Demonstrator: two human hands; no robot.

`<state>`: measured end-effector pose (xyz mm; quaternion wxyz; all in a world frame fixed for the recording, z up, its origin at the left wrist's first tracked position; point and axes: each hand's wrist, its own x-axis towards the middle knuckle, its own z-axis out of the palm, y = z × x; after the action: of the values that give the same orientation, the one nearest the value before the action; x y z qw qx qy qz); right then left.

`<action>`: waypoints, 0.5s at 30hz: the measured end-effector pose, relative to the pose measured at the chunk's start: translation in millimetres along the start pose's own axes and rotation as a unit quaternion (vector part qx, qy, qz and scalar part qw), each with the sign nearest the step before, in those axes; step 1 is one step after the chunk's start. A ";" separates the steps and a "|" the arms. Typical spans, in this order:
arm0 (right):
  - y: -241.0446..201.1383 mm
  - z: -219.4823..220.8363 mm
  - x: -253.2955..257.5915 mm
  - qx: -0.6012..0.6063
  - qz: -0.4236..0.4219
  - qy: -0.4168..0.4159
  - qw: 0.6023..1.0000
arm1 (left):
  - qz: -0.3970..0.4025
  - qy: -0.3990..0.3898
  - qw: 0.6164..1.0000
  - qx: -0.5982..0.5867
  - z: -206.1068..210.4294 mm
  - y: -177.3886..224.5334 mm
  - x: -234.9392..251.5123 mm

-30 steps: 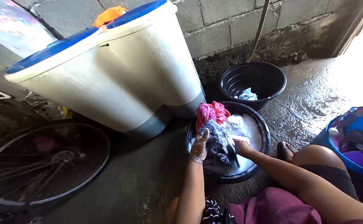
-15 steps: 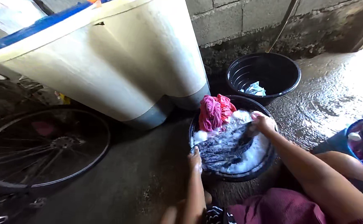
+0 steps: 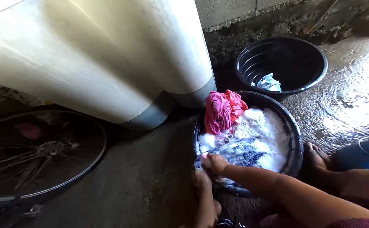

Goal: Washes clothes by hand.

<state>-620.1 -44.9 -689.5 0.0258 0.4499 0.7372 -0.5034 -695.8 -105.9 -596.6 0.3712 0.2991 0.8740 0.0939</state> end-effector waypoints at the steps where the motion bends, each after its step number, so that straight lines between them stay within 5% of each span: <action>1: 23.7 -2.1 6.2 -0.010 0.040 0.006 0.999 | 0.038 0.086 0.996 0.004 24.2 -17.1 18.4; 2: 52.3 -7.3 9.6 -0.011 0.077 0.029 0.996 | 0.119 0.317 0.941 -0.022 76.6 -47.6 59.5; 6: 138.5 -50.0 -20.0 0.162 0.217 0.174 0.947 | 0.087 0.215 0.973 -0.004 77.3 -67.8 88.4; 8: 158.5 -71.4 -29.6 0.094 0.262 0.205 0.938 | 0.087 0.242 0.965 -0.043 78.6 -67.2 92.3; 10: 138.3 -83.0 -38.3 0.027 0.255 0.194 0.947 | 0.091 0.263 0.959 -0.055 83.9 -68.5 95.2; 13: 53.7 -61.4 -28.5 0.024 0.111 0.103 0.988 | 0.113 0.265 0.952 -0.107 87.6 -71.8 101.6; 15: 5.2 -27.8 -14.5 0.024 0.007 0.024 0.999 | 0.143 0.217 0.906 -0.333 94.3 -77.9 108.2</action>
<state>-596.3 -32.4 -672.4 0.0010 0.4679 0.7219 -0.5097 -723.7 -109.8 -757.4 0.2330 0.2525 0.7986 0.4942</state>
